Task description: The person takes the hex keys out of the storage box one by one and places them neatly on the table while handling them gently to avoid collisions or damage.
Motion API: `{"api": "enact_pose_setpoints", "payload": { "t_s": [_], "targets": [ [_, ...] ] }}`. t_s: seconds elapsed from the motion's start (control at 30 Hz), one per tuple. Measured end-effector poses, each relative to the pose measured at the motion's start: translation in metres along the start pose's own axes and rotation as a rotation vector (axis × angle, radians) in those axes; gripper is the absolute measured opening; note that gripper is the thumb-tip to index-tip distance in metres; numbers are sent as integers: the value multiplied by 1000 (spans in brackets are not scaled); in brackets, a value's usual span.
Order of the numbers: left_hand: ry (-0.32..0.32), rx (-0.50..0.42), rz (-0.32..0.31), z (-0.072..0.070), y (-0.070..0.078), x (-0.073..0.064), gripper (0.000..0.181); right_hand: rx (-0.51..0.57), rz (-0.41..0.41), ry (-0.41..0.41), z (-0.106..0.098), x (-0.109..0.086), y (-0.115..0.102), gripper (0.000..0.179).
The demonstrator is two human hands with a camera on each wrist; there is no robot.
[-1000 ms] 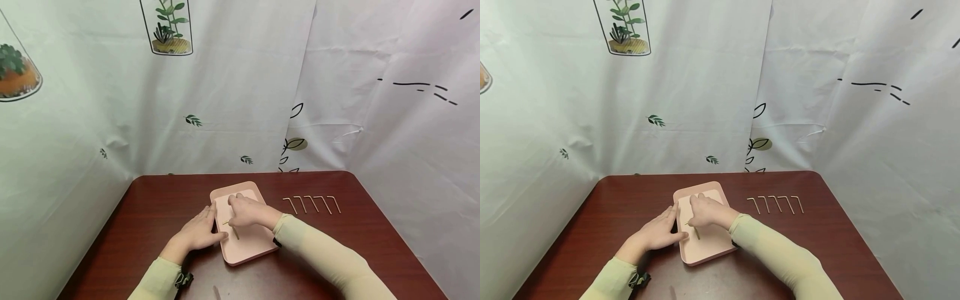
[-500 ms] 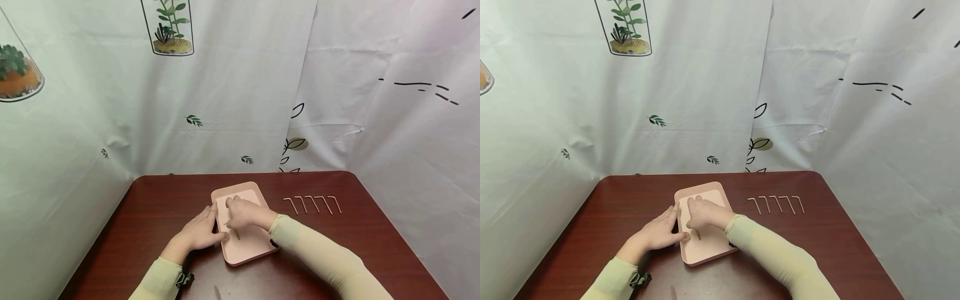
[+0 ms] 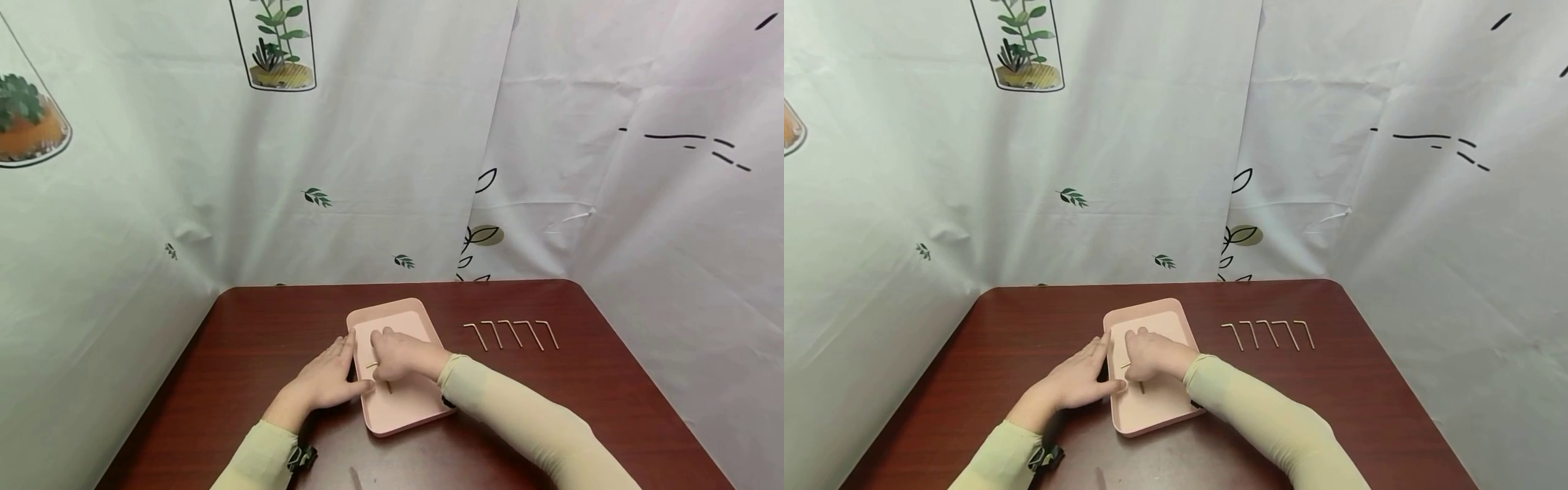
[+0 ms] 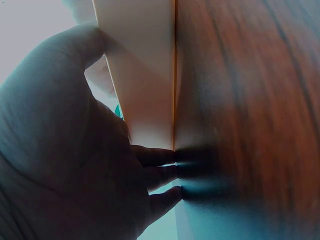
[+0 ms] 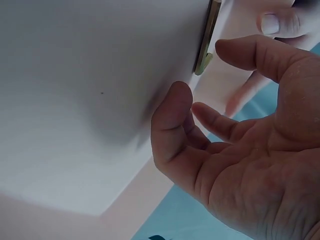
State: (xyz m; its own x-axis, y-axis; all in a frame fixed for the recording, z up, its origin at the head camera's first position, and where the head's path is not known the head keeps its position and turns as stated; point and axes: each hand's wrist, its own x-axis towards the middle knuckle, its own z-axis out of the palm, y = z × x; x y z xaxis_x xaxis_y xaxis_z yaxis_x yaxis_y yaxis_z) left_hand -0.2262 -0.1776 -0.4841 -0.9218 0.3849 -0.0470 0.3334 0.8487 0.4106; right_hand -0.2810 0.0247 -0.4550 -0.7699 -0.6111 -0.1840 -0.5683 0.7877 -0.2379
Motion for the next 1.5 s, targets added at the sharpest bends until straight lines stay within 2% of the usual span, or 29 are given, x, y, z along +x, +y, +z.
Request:
{"api": "enact_pose_setpoints", "payload": {
  "t_s": [0.2,0.33,0.57,0.8,1.17,1.5],
  "targets": [
    [-1,-8,-5,0,0,1,120,-52,4,-20,2,1,-1,54],
    [-2,-10,-6,1,0,1,119,-65,24,-36,3,1,-2,54],
    [0,0,-3,0,0,2,117,-70,39,-45,4,2,-1,49],
    [4,-11,-3,0,1,1,118,-127,-3,-22,4,2,-1,37],
    [2,3,-4,2,-1,2,118,-209,8,-33,6,2,-4,28],
    [5,-5,-9,3,-2,3,118,-197,18,-28,7,4,-2,24]
  ]
}}
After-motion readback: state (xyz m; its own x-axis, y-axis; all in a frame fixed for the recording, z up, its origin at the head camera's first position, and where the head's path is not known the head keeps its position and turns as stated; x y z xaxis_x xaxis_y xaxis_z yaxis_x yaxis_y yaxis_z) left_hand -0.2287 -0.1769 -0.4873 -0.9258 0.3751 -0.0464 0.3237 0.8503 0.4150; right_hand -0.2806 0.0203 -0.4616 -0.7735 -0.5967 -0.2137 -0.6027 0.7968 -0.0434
